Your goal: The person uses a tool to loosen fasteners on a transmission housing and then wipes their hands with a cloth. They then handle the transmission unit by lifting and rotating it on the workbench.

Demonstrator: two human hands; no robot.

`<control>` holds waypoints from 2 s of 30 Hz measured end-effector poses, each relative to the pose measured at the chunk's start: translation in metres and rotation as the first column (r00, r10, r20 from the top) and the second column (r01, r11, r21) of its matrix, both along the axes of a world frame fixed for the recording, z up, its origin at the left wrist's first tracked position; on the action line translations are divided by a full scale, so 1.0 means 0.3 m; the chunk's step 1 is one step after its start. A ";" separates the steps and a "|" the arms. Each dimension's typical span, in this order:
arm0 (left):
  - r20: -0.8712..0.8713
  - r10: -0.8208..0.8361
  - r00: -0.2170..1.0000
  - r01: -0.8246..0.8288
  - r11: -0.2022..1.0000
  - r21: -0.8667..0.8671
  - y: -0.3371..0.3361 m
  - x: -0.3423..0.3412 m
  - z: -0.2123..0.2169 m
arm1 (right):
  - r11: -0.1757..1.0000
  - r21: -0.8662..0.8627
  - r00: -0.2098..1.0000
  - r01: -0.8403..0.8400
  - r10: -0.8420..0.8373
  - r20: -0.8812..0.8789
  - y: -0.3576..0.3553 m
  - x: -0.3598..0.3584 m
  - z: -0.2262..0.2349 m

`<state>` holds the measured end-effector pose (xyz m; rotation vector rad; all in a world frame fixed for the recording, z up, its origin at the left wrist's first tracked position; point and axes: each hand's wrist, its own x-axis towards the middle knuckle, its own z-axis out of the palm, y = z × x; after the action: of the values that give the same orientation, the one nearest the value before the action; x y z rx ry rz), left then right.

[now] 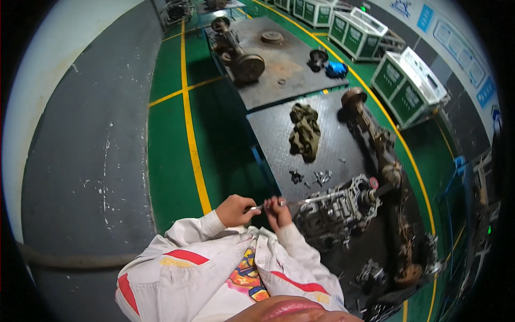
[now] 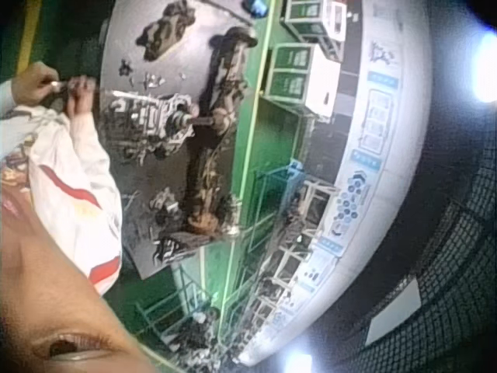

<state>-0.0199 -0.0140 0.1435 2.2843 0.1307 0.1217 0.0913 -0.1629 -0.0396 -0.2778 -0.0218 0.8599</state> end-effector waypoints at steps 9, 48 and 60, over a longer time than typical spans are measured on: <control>-0.073 0.078 0.994 -0.087 0.986 -0.139 -0.042 -0.053 0.005 | 0.981 0.110 0.985 -0.161 0.153 0.073 -0.270 -0.073 0.375; -0.213 -0.105 0.972 0.204 0.828 0.523 -0.134 0.020 -0.002 | 0.983 0.148 0.967 -0.110 0.071 0.245 -0.053 0.090 0.304; -0.072 -0.310 0.948 0.318 0.928 0.195 0.180 0.168 -0.058 | 0.980 -0.199 0.998 -0.011 0.021 0.051 -0.169 -0.132 0.212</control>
<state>0.0304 0.0399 0.1262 2.4808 -0.2392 -0.0823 0.0517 -0.2137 0.0240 -0.4883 0.0126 0.8719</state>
